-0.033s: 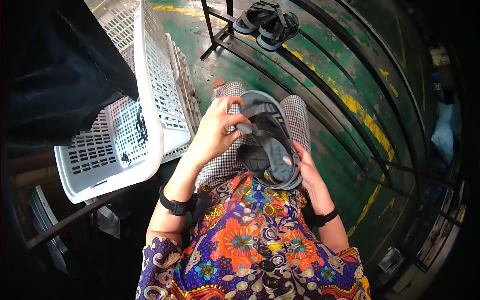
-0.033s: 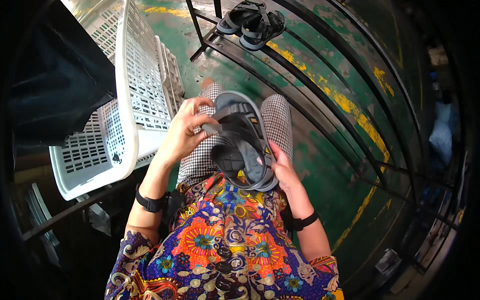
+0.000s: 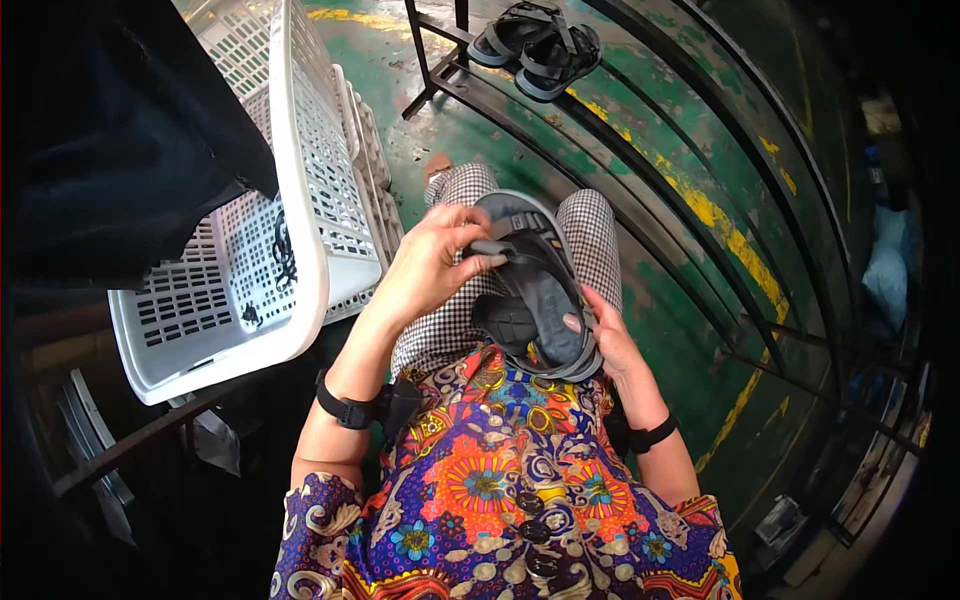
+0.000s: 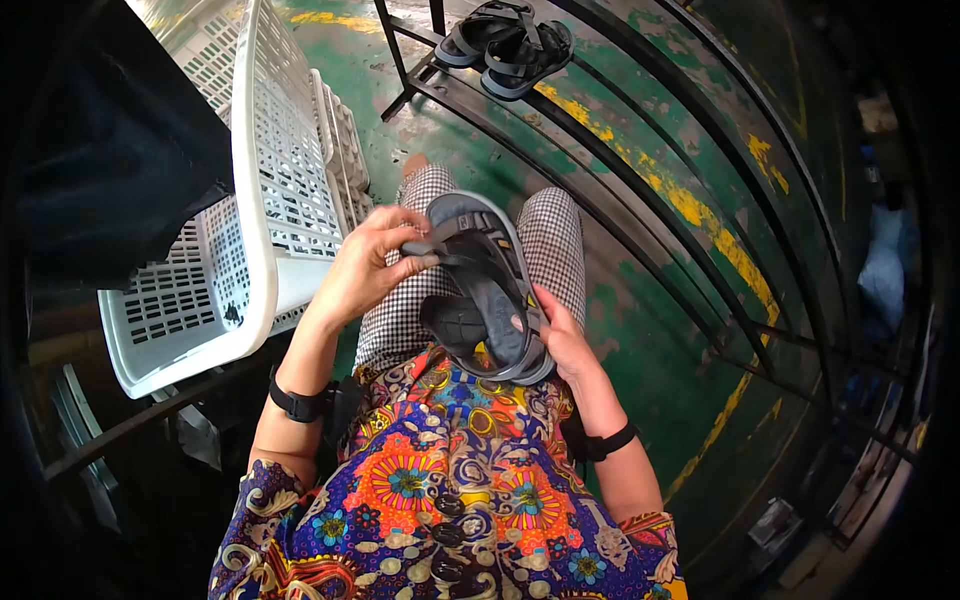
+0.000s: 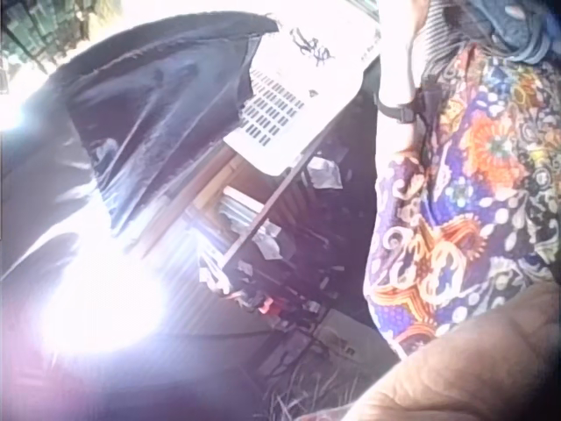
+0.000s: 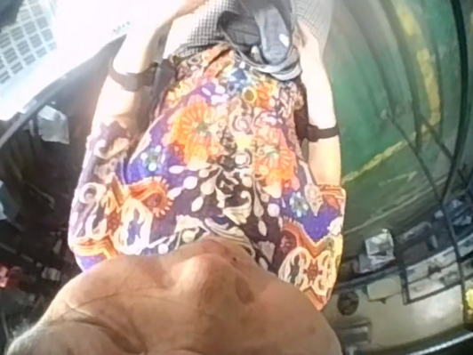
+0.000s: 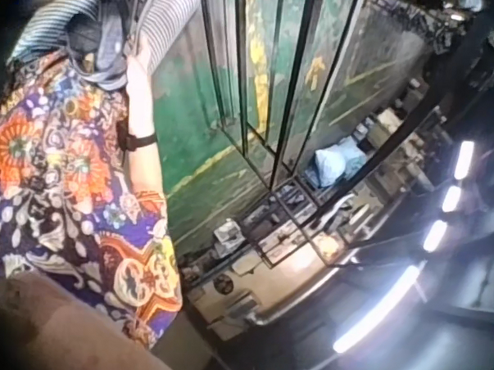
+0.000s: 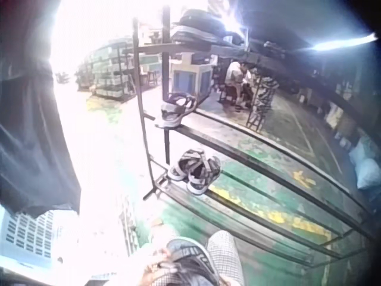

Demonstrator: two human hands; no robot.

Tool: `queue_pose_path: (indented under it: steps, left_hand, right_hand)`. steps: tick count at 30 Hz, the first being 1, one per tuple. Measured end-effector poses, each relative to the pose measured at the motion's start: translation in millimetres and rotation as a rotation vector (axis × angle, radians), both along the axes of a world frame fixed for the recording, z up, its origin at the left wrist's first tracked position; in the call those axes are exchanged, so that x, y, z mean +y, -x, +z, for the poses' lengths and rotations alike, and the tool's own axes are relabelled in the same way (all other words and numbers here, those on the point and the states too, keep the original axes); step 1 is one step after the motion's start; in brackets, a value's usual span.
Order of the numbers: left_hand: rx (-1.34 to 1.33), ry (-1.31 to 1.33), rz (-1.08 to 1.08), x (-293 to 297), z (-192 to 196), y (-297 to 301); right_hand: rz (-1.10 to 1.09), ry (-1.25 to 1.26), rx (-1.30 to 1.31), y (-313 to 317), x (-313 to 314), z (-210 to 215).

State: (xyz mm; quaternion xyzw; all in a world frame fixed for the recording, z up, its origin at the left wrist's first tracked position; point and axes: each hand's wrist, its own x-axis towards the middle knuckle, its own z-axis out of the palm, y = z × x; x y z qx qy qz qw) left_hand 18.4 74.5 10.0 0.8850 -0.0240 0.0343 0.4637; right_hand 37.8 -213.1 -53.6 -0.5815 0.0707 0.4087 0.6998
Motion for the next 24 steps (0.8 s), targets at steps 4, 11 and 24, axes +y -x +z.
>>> queue_pose_path:
  steps: [4,11,24]
  left_hand:
    - [0.574,0.537,-0.015,15.4,-14.6,8.2]
    - [0.644,0.878,-0.025,29.1,-31.0,44.8]
    - [0.361,1.249,0.227,25.2,-30.8,21.9]
  right_hand:
    - [0.116,0.138,-0.037,-5.3,-4.7,-4.5]
    - [0.594,0.759,-0.654,-47.0,-23.8,60.8]
    - [0.837,0.148,-0.594,-107.4,116.3,115.1]
